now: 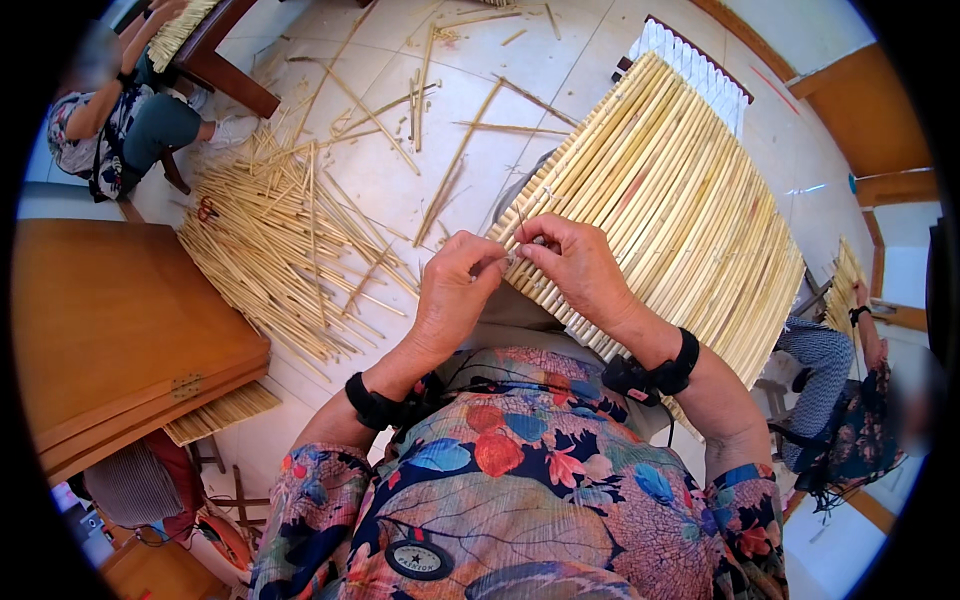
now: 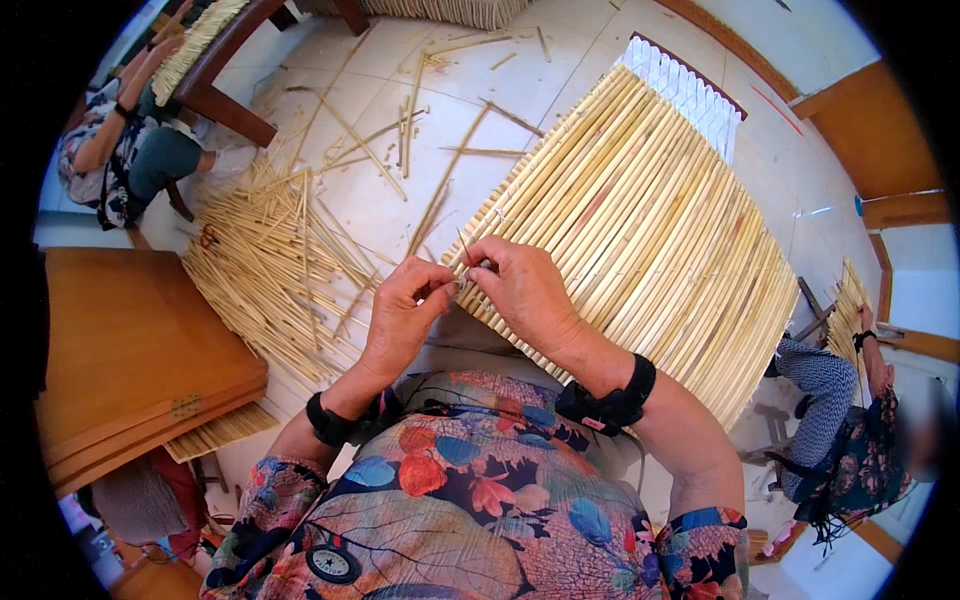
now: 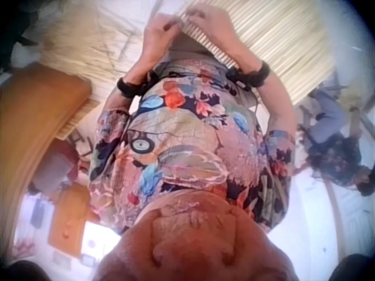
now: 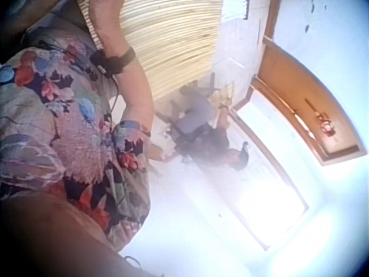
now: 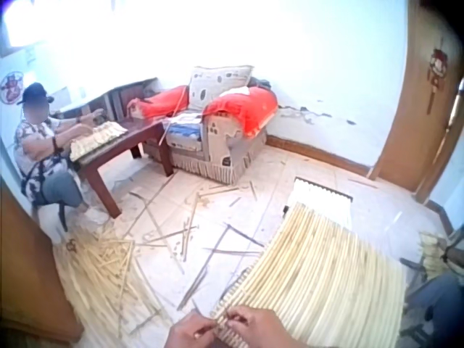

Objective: The person weaves a bamboo mat by hand, threading thin bamboo strips through a larger frame. They use scissors to trim excess material and a needle to secure the weave. The person works on the mat while seated, with another person visible in the background also working on a similar task.

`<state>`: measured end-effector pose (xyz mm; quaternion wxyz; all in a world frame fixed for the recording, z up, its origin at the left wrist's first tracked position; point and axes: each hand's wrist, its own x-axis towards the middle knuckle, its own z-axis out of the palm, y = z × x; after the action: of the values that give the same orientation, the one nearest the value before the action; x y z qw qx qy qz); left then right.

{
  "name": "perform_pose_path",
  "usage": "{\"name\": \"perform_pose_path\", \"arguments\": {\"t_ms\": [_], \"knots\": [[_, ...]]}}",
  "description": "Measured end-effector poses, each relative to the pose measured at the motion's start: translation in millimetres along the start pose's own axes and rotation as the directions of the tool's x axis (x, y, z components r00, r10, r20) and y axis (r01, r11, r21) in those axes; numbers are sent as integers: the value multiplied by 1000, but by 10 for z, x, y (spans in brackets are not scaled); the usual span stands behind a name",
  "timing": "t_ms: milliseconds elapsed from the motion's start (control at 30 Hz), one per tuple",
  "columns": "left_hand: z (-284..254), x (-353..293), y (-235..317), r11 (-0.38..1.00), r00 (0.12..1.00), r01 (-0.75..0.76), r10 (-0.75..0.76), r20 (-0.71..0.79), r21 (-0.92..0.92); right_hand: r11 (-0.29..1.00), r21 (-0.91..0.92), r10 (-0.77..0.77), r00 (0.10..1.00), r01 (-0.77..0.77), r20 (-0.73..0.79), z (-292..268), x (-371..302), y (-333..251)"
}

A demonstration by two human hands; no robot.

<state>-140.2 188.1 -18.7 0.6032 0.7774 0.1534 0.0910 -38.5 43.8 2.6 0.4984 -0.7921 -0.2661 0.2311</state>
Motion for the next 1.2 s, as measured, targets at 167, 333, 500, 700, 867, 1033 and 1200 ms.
{"name": "perform_pose_path", "arguments": {"t_ms": [167,333,500,700,867,1033,1200], "knots": [[-16,1,6,994,996,-86,85,19,72,1000,-19,-12,1000,12,18,6,-10,-5],[-14,0,9,948,974,-227,225,32,225,997,-78,-21,999,24,34,8,-19,-56],[-8,21,-8,891,939,-334,343,26,308,983,-177,-33,998,41,48,8,-15,-107],[-39,17,-47,865,912,-406,406,61,295,980,-193,-46,999,50,25,9,-11,-88],[-52,3,-52,869,916,-399,395,75,292,984,-171,-36,999,42,34,-4,-13,-94],[-48,1,-11,871,919,-392,384,88,297,993,-115,-26,999,30,32,-21,-9,-89],[-54,12,-14,835,897,-438,429,105,332,998,-64,-28,1000,29,12,-14,-2,-57]]}}
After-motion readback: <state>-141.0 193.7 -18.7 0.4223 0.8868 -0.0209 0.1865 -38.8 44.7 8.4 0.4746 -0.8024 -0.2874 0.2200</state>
